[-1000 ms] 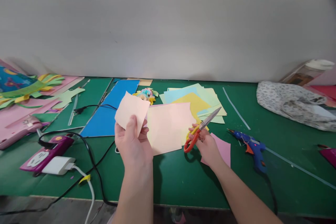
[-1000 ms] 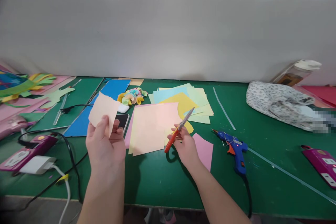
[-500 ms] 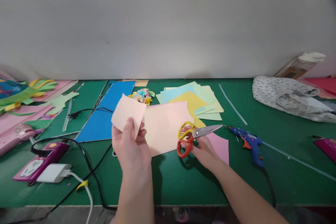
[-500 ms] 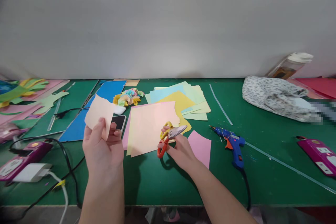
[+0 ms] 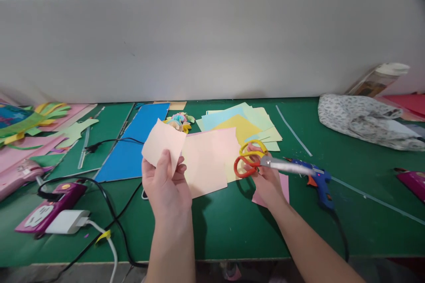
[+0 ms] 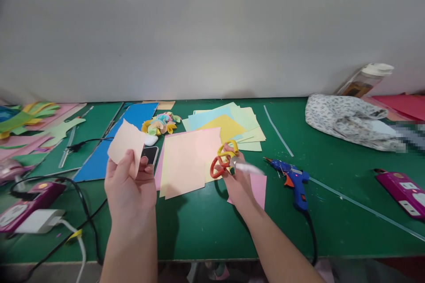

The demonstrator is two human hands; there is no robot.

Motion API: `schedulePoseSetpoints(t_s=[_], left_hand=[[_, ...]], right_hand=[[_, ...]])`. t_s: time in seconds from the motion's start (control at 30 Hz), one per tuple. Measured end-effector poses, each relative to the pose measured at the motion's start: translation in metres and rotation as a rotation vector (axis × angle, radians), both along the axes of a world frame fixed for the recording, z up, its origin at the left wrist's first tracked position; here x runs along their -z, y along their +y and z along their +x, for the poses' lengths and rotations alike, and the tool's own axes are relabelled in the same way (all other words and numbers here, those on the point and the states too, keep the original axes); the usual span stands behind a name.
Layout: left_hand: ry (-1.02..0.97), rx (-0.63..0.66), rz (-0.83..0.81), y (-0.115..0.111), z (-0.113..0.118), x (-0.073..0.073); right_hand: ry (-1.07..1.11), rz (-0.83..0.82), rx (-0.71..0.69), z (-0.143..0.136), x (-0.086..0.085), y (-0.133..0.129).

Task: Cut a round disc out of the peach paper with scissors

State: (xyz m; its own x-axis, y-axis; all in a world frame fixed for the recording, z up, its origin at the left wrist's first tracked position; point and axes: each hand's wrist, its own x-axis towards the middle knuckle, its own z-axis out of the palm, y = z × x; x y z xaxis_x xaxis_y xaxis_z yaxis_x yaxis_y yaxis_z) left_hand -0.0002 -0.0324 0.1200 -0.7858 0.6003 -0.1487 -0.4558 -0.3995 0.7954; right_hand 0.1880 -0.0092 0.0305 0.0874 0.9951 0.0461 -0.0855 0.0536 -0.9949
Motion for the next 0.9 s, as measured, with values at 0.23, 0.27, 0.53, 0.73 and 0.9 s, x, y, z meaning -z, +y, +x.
schedulePoseSetpoints(t_s=[0.23,0.27,0.53,0.73,0.9], left_hand=[[0.011,0.016,-0.015,0.000,-0.001,0.000],[0.015,0.020,-0.017,-0.001,-0.002,0.000],[0.015,0.044,-0.018,0.000,-0.002,0.001],[0.031,0.047,-0.019,-0.001,-0.001,0.000],[0.020,0.060,-0.016,-0.002,0.000,0.000]], right_hand=[[0.069,0.000,0.017,0.002,-0.003,0.004],[0.083,0.007,0.040,0.003,-0.005,0.004],[0.127,-0.020,0.170,0.006,-0.002,0.007],[0.169,0.009,0.199,0.006,-0.010,0.005],[0.159,0.023,0.198,0.005,-0.016,0.004]])
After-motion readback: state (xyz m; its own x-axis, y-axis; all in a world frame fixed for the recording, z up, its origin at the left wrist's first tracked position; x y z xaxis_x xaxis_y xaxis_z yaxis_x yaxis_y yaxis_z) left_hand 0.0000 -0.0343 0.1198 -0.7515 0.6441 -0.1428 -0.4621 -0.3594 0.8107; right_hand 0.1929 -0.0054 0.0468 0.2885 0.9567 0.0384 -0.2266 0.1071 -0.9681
